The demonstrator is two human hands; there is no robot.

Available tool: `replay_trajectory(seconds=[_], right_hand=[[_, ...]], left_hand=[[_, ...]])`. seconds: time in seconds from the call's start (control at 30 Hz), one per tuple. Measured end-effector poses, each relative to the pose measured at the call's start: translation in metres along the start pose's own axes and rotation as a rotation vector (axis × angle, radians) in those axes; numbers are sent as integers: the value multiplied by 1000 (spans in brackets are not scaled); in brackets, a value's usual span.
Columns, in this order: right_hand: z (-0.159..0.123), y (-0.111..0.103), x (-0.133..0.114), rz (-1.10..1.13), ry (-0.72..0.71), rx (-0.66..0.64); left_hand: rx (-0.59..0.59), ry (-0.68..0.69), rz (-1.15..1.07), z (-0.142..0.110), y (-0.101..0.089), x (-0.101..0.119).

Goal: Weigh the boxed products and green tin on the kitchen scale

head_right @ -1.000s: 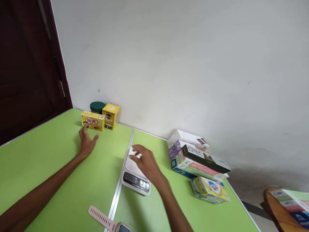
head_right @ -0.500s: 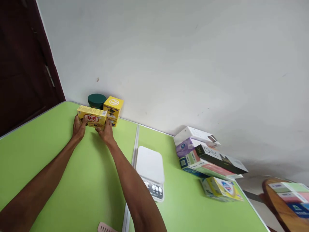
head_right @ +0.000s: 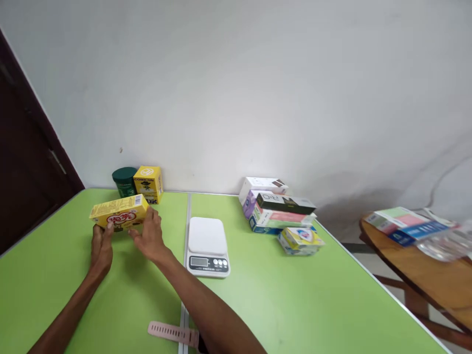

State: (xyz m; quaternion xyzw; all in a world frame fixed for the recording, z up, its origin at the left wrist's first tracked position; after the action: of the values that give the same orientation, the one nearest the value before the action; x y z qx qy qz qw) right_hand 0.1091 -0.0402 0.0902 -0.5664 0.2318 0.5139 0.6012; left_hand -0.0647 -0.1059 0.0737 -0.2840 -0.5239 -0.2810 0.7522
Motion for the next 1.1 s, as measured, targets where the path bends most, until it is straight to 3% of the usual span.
replay_trajectory(seconds=[0.1,0.2,0.3,0.4,0.5,0.63,0.8,0.9,1.0,1.1], right_hand=[[-24,-58,-17,-56,-104,105],[-53,-125,-9,-103,-146,257],[-85,-179,20,-129,-138,374],[-110,-212,55,-149,-91,438],[-126,-226,82,-169,-35,469],[-133,-227,98,-169,22,457],[-142,-236,119,4,88,448],[-151,-251,149,113,199,522],[-153,-260,167,163,249,569],[-150,-263,170,180,256,591]], left_hand=[[-89,120,-93,-29,26,47],[-240,195,-163,-63,72,80],[-371,193,-181,-98,120,90],[-471,187,-153,-128,155,87],[-549,180,-91,-146,175,81],[-570,179,-8,-149,180,74],[-504,170,-36,-126,170,55],[-438,43,-86,-107,164,25],[-438,-67,-118,-99,167,-1],[-455,-47,-145,-99,171,-7]])
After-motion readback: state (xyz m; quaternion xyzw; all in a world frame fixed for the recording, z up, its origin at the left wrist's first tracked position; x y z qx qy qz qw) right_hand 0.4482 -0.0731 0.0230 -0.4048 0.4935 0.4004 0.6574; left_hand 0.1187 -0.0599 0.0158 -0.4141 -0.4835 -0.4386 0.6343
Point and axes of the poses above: each hand's wrist, its own z-axis towards the middle knuckle, its own y-axis out of the palm, x = y × z, the point moved 9 cm from there along z, towards the middle knuckle, and after that the axes turned 2 degrees about -z, right-handed, at the moved point
